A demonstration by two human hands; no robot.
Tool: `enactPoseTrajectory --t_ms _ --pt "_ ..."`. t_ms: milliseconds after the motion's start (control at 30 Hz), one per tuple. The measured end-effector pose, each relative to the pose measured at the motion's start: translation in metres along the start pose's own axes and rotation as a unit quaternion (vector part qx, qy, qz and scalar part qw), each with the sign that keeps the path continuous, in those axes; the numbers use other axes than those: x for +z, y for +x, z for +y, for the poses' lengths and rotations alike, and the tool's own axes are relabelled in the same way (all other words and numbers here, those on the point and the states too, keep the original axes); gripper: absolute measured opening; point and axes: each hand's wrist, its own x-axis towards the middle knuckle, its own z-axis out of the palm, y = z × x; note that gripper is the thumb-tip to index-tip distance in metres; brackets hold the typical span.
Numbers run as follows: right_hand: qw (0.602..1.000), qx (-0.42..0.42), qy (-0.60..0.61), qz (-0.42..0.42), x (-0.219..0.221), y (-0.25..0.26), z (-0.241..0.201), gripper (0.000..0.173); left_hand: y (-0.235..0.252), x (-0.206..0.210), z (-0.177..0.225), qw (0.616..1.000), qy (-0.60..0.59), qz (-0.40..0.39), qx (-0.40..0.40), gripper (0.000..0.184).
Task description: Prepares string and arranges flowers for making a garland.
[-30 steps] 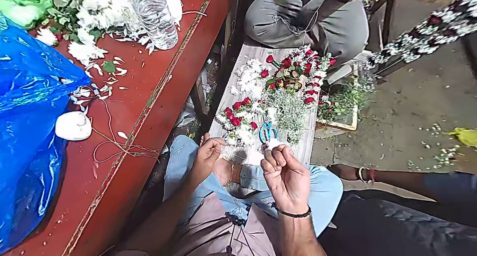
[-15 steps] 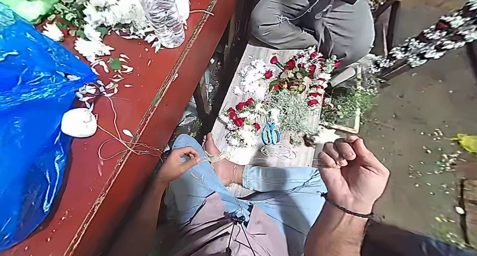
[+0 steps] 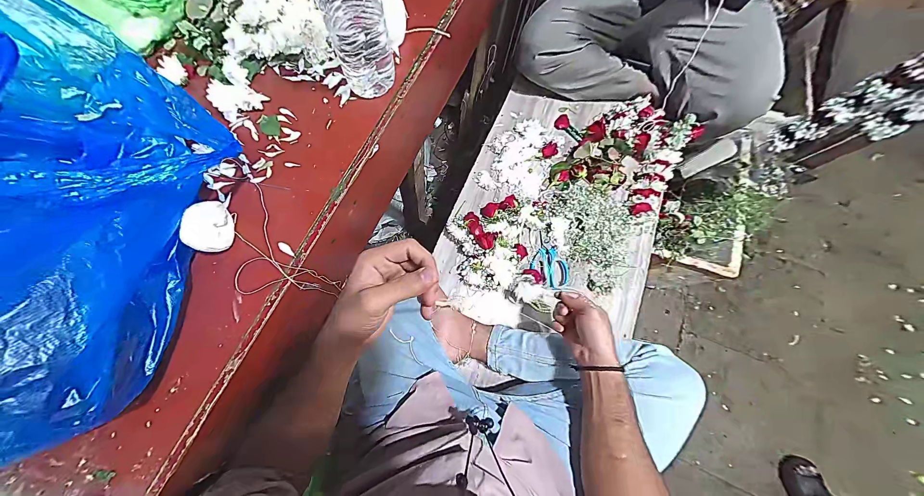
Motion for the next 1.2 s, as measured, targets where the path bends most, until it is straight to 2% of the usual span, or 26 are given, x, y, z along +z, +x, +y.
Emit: enactPoseTrajectory --t_ms 67,133,167,200,233,300,367,433,633,867,1033,1200 --pt "0.981 -0.031 -0.189 0.005 -0.001 0.002 0.000 0.018 0.008 0.009 -0.003 0.999 -0.013 -0.014 -0.028 0.014" --pt "0.893 -0.110 -0.437 0.024 0.003 -0.007 -0.010 0.032 0.014 0.018 -0.006 0.998 -0.013 -0.027 -0.048 0.013" --pt "0.856 -0.169 -0.488 0.018 0.012 -0.020 -0.019 0.040 0.015 0.023 -0.008 0.998 -0.004 -0.035 -0.055 0.013" --pt "0.846 -0.238 -0.477 -0.011 0.025 -0.036 -0.030 0.044 0.017 0.027 -0.010 0.997 0.010 -0.046 -0.063 0.012" --pt "0.859 -0.291 -0.417 -0.066 0.042 -0.055 -0.044 0.046 0.020 0.032 -0.012 0.996 0.024 -0.057 -0.071 0.012" --pt "0.891 -0.303 -0.243 -0.236 0.078 -0.098 -0.070 0.043 0.022 0.039 -0.018 0.993 0.054 -0.066 -0.085 0.012" --pt "0.883 -0.283 -0.110 -0.357 0.102 -0.125 -0.087 0.032 0.028 0.042 -0.022 0.991 0.076 -0.067 -0.085 0.011" --pt "0.890 -0.284 -0.032 -0.356 0.107 -0.134 -0.093 0.015 0.031 0.035 -0.031 0.991 0.077 -0.071 -0.086 0.013" --pt "0.922 -0.255 0.124 -0.264 0.059 -0.108 -0.107 0.017 0.014 0.005 -0.074 0.973 0.073 -0.140 -0.170 0.022" --pt "0.939 -0.189 0.158 -0.239 0.039 -0.084 -0.067 0.018 0.011 0.013 -0.083 0.984 0.081 -0.083 -0.137 0.014" --pt "0.932 -0.170 0.149 -0.285 0.053 -0.080 -0.041 0.018 0.016 0.027 -0.069 0.988 0.037 -0.092 -0.122 0.016" --pt "0.898 -0.182 0.171 -0.361 0.069 -0.094 -0.042 0.016 0.022 0.034 -0.059 0.989 0.020 -0.115 -0.094 0.019"
